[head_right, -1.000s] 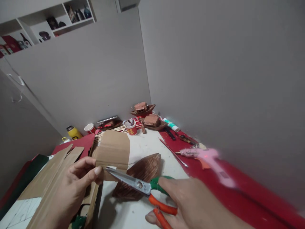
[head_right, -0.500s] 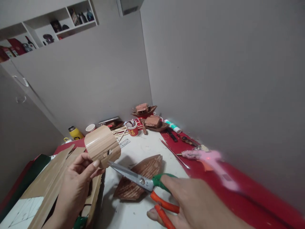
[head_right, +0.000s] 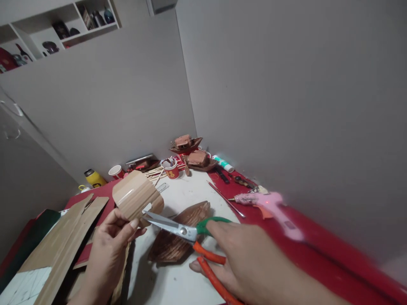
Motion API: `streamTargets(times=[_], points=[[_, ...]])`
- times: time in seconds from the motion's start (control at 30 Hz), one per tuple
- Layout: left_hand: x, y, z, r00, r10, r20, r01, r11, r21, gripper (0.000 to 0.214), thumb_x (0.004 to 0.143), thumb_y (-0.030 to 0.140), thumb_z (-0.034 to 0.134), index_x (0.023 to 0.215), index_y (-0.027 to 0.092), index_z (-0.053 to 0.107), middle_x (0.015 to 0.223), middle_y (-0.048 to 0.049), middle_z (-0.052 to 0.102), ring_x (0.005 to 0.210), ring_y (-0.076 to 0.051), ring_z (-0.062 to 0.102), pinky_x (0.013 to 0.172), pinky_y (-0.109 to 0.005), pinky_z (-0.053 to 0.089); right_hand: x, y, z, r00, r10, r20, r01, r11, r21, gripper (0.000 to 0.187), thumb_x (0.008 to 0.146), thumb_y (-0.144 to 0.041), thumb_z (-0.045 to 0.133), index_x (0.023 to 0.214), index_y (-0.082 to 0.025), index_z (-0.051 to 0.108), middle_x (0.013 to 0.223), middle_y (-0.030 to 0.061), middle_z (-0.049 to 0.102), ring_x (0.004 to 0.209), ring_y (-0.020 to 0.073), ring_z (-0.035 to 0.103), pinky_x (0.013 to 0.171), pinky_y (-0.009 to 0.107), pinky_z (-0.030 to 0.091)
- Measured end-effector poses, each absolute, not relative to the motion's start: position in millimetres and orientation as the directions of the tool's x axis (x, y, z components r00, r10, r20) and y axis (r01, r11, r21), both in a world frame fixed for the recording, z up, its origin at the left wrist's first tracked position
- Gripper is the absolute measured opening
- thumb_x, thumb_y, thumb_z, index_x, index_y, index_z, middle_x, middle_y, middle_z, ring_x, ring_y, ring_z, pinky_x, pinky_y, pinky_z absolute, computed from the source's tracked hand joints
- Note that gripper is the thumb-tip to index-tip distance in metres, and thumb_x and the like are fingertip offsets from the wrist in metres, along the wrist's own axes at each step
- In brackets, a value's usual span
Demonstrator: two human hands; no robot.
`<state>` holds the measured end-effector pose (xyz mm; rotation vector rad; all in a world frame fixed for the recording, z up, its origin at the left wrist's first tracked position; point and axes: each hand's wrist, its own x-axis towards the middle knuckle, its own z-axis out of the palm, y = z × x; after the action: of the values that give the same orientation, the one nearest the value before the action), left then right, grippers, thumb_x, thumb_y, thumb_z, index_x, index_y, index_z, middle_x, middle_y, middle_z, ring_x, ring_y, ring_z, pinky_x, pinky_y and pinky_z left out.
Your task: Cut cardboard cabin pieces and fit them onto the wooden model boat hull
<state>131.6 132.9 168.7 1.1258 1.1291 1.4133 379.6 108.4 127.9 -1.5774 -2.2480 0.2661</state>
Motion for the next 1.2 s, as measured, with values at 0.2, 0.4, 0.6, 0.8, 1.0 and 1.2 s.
streamTargets(times=[0.2,0.4,0.6,0.8,1.0,1.2], points=[[130.5,135.3,169.8,-0.006,1.0,0.018,-0.151,-0.018,0.988,0.039,0.071,0.023,0.08,0.106,0.015,0.063,0.105,-0.0102,0.071,0.088,-0.02,0.067,0.068,-0.03,0.058,379.3,105.6,131.9,-0.312,0.932,0.184,0.865,0.359,-0.352,0.032,0.079,-0.053,0.064,0.073,-0.024,0.053,0.068,0.0022,0.065,0.061,0.0271,0.065,0.052,0.033,0.038],[128.9,132.7,169.4,-0.023,0.999,-0.035,-0.168,0.03,0.985,0.026,0.069,0.019,0.08,0.089,0.015,0.064,0.082,-0.0019,0.07,0.072,-0.014,0.064,0.065,-0.028,0.059,376.4,105.3,135.6,-0.302,0.946,0.115,0.881,0.323,-0.345,0.034,0.077,-0.055,0.065,0.074,-0.024,0.054,0.071,0.0043,0.068,0.062,0.0291,0.066,0.051,0.033,0.035],[130.0,132.2,177.8,0.013,0.993,-0.113,-0.172,0.114,0.979,0.02,0.066,0.015,0.079,0.082,0.015,0.066,0.081,-0.0013,0.067,0.07,-0.013,0.062,0.063,-0.028,0.06,376.9,103.0,136.3,-0.3,0.954,0.026,0.887,0.288,-0.36,0.034,0.077,-0.057,0.064,0.075,-0.024,0.055,0.072,0.0057,0.068,0.063,0.0299,0.065,0.052,0.032,0.031],[127.7,134.2,184.0,0.07,0.986,-0.155,-0.165,0.164,0.973,0.035,0.069,0.014,0.076,0.103,0.016,0.067,0.102,-0.0088,0.07,0.078,-0.017,0.064,0.062,-0.028,0.059,378.6,105.0,133.4,-0.331,0.943,0.043,0.865,0.321,-0.387,0.036,0.081,-0.059,0.058,0.073,-0.024,0.054,0.067,0.0041,0.065,0.058,0.0254,0.061,0.05,0.03,0.03],[125.7,136.2,180.8,0.025,0.998,-0.065,-0.14,0.068,0.988,0.022,0.068,0.02,0.08,0.087,0.015,0.071,0.088,-0.0047,0.07,0.074,-0.016,0.063,0.061,-0.028,0.058,381.2,106.7,125.1,-0.38,0.913,0.147,0.822,0.407,-0.399,0.033,0.086,-0.053,0.054,0.072,-0.023,0.052,0.066,0.0036,0.065,0.054,0.0214,0.059,0.049,0.031,0.033],[114.1,139.5,188.6,0.008,0.984,0.177,-0.004,-0.177,0.984,0.016,0.08,0.029,0.073,0.093,0.019,0.074,0.081,-0.0009,0.07,0.073,-0.011,0.061,0.067,-0.018,0.051,376.0,105.6,134.9,-0.392,0.919,-0.038,0.766,0.303,-0.567,0.029,0.079,-0.048,0.063,0.068,-0.024,0.052,0.064,0.0001,0.066,0.054,0.018,0.058,0.05,0.026,0.041]])
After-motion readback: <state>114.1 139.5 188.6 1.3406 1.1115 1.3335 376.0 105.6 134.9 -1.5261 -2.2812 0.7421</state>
